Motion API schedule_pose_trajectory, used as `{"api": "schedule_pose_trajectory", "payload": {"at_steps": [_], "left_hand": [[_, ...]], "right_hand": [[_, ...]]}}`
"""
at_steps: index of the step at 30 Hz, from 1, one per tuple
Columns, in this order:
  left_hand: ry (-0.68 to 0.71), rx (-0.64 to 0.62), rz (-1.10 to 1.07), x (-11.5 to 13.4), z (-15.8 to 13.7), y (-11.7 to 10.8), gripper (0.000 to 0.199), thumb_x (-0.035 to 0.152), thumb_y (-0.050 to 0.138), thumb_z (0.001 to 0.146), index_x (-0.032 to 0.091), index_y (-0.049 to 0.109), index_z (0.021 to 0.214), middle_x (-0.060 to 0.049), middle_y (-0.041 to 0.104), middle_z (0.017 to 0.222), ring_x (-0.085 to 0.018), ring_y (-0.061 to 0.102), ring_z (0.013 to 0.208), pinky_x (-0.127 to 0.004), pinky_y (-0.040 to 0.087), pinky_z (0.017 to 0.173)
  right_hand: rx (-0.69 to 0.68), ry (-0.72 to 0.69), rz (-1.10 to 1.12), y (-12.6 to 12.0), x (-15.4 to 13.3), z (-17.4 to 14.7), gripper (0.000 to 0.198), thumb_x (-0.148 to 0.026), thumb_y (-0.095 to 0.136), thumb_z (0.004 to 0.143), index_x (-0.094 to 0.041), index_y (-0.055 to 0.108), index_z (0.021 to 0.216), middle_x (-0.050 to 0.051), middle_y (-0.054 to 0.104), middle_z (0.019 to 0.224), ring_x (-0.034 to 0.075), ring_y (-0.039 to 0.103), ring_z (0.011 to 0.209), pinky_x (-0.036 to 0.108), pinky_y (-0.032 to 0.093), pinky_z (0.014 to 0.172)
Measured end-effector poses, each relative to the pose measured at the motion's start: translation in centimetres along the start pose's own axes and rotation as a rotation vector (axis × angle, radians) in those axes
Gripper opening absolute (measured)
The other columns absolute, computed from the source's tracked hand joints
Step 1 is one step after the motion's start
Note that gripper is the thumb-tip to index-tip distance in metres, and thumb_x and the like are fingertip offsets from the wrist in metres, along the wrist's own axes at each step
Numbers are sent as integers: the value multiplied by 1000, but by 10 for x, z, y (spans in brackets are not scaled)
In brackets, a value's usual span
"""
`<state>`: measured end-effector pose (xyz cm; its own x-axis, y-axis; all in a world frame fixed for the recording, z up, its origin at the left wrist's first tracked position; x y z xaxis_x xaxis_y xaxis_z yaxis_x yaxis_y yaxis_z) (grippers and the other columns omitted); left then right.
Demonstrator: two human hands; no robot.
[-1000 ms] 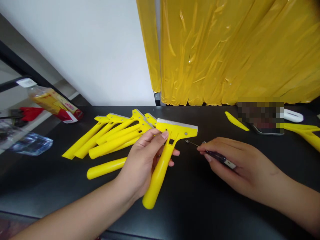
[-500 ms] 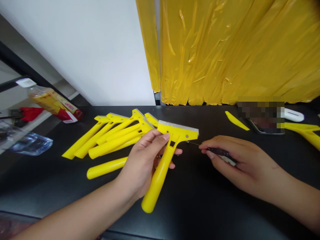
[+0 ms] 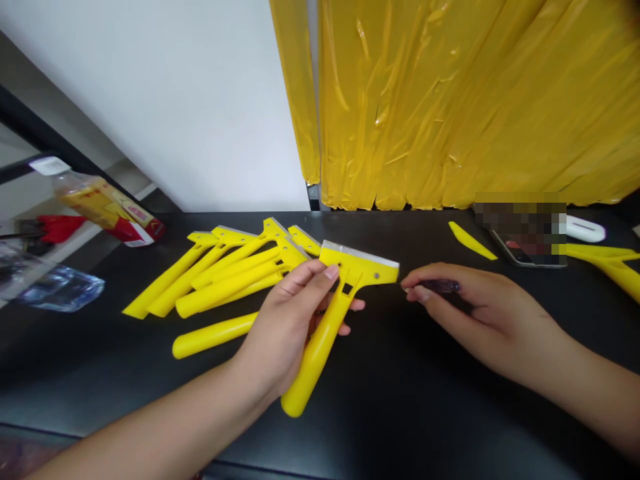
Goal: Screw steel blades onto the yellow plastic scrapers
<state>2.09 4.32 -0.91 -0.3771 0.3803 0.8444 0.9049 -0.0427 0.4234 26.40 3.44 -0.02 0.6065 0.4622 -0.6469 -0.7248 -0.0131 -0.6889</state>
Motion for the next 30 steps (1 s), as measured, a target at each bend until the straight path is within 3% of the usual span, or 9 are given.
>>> {"api": "schedule_pose_trajectory", "payload": {"at_steps": [8, 15, 19, 23, 30], "left_hand": [[20, -4, 1, 1, -1, 1, 18, 32, 84, 99, 20, 72, 104, 2, 70, 96, -19, 83, 84, -20, 63, 58], [1, -22, 47, 1, -1, 1, 19, 36, 83, 99, 22, 73, 105, 1, 71, 100, -20, 83, 87, -20, 62, 59], [-3, -1, 47, 1, -1, 0, 21, 36, 85, 97, 22, 73, 104, 2, 70, 98, -20, 83, 85, -21, 62, 59], [-7, 4, 43, 1, -1, 0, 19, 34, 85, 97, 21, 72, 103, 1, 71, 96, -20, 82, 83, -20, 62, 58], [-5, 1, 38, 1, 0, 1, 17, 33, 83, 99, 21, 71, 103, 2, 70, 95, -19, 82, 83, -20, 62, 58]], "right_hand": [[14, 111, 89, -3, 1, 4, 18, -39, 63, 108, -31, 77, 117, 1, 83, 103, 19, 79, 91, 29, 63, 77], [81, 161, 129, -14, -3, 6, 20, -44, 67, 105, -30, 80, 105, 1, 83, 97, 17, 78, 81, 25, 63, 72], [111, 237, 234, -16, -2, 8, 29, -53, 72, 101, -26, 80, 98, 3, 81, 86, 19, 78, 77, 27, 65, 70], [105, 351, 310, -16, 4, 5, 40, -64, 75, 97, -25, 82, 104, 6, 81, 87, 19, 76, 74, 24, 59, 59], [122, 379, 299, -20, 5, 2, 43, -67, 76, 95, -26, 83, 104, 7, 81, 90, 18, 75, 78, 23, 56, 61]]}}
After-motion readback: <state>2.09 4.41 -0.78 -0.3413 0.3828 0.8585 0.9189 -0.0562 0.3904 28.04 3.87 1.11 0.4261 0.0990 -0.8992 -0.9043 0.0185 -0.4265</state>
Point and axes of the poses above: each hand's wrist, its own z-axis towards the middle knuckle, its own y-axis out of the palm, x = y × z, the point moved 4 cm from there along z, towards the middle knuckle
